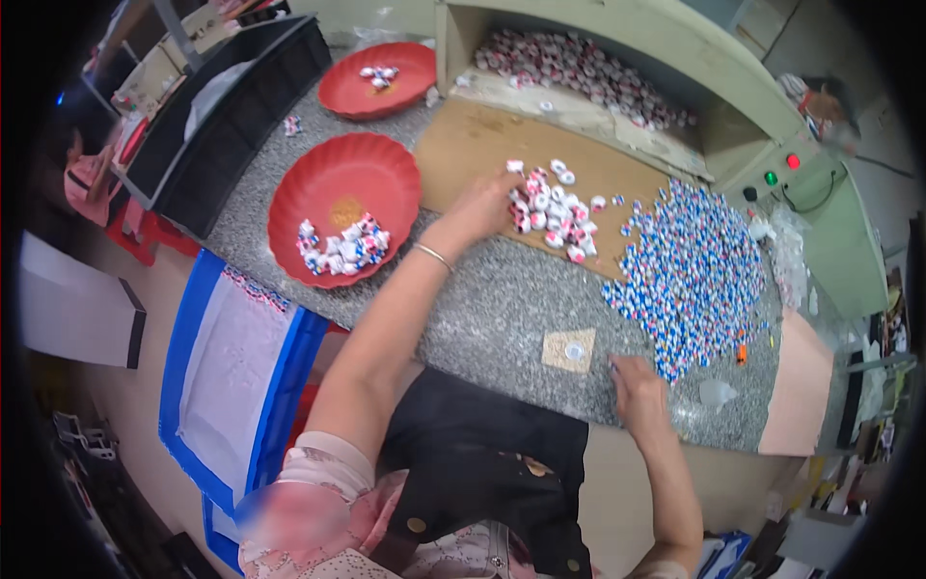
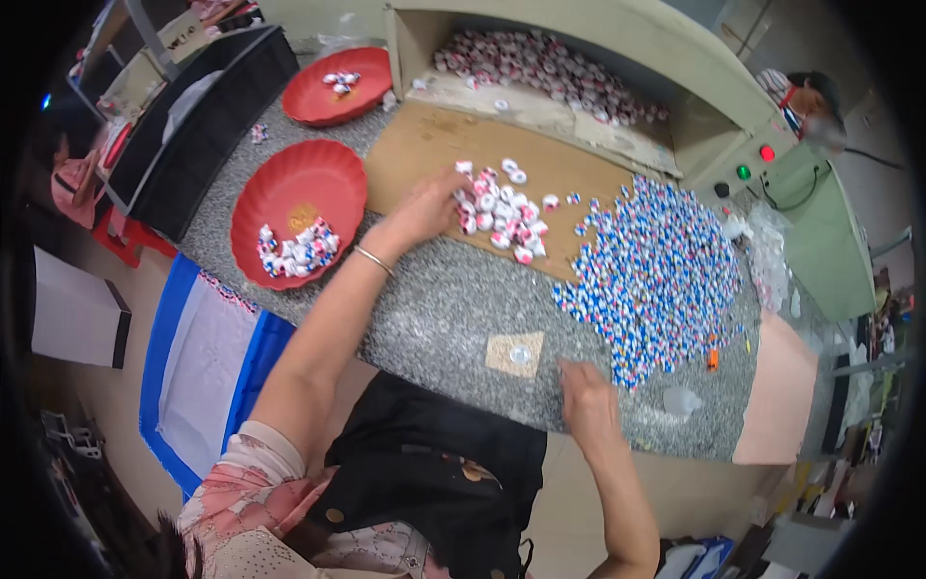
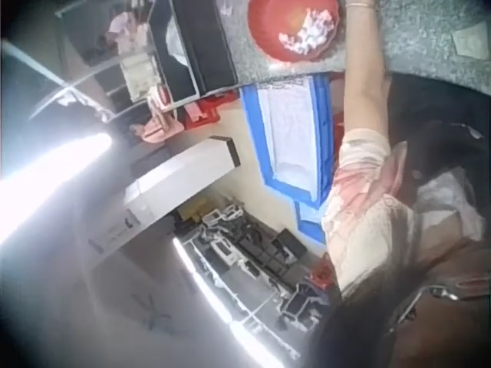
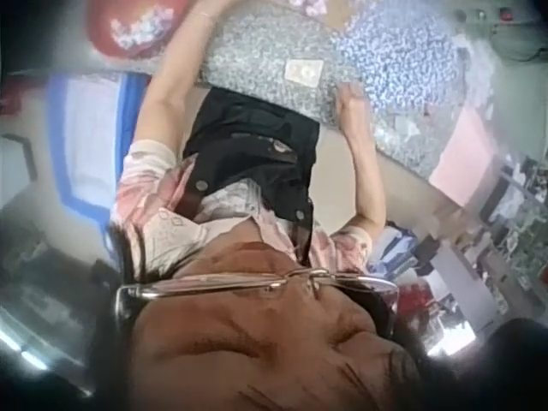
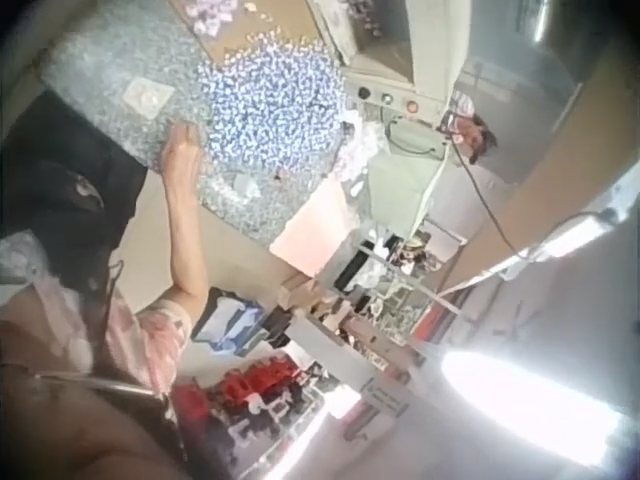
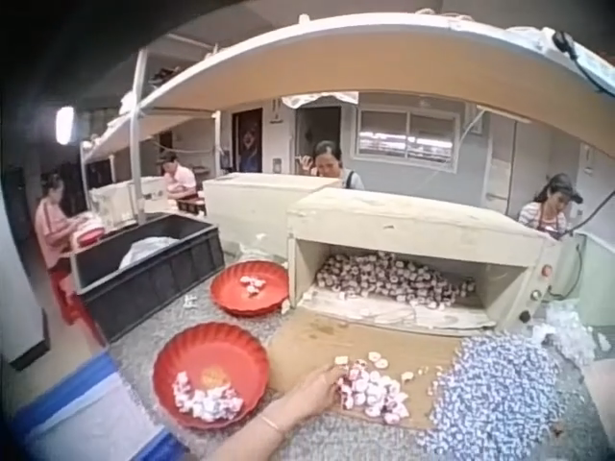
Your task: Adhering small circular toy components onto a base at a factory assembly station.
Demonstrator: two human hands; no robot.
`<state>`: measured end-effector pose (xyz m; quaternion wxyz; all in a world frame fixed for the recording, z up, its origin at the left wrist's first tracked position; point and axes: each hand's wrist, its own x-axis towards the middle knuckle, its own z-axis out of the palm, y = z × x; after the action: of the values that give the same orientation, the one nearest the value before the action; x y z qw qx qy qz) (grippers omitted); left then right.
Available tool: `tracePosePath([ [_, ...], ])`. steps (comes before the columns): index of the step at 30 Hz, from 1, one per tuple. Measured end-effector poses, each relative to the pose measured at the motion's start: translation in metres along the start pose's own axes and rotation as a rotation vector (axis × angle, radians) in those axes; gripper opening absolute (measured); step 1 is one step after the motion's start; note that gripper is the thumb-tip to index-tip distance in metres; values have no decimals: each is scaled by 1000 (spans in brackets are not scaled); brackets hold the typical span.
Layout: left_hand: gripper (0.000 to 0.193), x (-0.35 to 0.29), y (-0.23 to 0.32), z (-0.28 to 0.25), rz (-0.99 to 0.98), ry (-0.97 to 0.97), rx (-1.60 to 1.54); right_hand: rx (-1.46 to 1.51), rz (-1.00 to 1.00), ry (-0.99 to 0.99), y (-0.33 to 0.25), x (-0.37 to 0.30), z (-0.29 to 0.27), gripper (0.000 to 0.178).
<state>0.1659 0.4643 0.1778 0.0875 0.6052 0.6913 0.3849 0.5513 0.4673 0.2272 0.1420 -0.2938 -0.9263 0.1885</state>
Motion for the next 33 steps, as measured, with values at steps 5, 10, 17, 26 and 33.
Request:
tracePosePath([
  [5, 35, -3, -4, -6, 95, 147, 140, -70, -68, -31, 9, 24, -6, 15],
  [10, 33, -21, 24, -20, -98, 139, 101, 33, -66, 30, 9, 18, -5, 16],
  [17, 29, -117, 88, -22, -393, -7, -985, -44, -65, -71, 0, 6, -6, 14],
  [26, 34, -178, 103, -12, -525, -154, -1298, 101, -108, -113, -38, 42, -12, 12],
  [33, 37, -168, 114, -15, -514, -195, -1314, -124, -286, -223, -43, 59, 0, 10],
])
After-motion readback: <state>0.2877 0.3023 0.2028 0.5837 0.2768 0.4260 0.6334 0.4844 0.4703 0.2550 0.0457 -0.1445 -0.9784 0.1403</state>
